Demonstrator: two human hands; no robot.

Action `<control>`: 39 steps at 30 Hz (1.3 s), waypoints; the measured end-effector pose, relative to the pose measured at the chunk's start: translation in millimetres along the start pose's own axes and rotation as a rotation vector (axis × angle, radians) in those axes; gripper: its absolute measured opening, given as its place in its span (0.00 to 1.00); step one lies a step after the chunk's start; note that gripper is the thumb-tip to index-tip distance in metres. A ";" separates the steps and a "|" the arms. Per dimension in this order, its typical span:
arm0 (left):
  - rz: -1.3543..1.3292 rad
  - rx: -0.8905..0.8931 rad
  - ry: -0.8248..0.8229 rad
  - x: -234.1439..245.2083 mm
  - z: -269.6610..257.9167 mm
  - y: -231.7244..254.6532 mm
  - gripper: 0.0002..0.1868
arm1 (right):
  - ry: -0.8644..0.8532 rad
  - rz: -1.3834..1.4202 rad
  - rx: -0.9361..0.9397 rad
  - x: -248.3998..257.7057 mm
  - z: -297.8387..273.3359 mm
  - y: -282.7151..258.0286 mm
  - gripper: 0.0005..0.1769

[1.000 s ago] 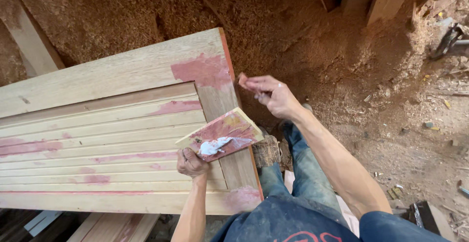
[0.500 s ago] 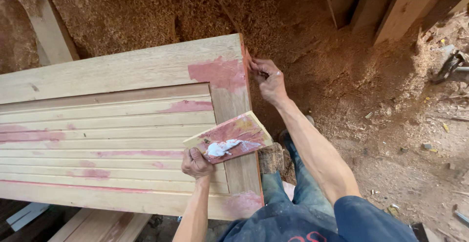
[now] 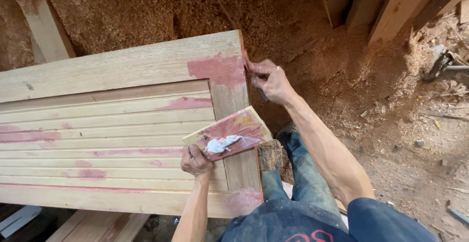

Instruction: The person applies pink wood filler to a wooden door using a putty knife and a small wooden board. They scoop filler from the board and spread it into the grooves and gaps between the slats and frame of the door.

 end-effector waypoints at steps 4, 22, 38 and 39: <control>0.065 0.055 -0.027 -4.5 -4.6 -7.1 0.27 | -0.020 0.000 0.143 -6.5 -43.1 17.2 0.25; -0.019 0.060 -0.043 2.6 0.3 2.2 0.23 | -0.069 0.107 -0.222 21.4 16.3 -30.5 0.27; -0.071 0.041 -0.064 12.6 4.8 -1.5 0.19 | -0.055 -0.835 0.524 42.4 -55.6 -91.2 0.18; -0.077 0.061 -0.072 13.2 4.4 -3.6 0.19 | -0.111 -0.922 0.507 44.6 -46.2 -97.1 0.19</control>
Point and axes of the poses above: each hand's wrist, its own z-axis towards the middle knuckle, its own x-axis out of the back of the hand, y = z × x, the point moved 5 cm from there along z, towards the middle knuckle, and after that the axes turned 2 degrees about -z, right-handed, at the moved point
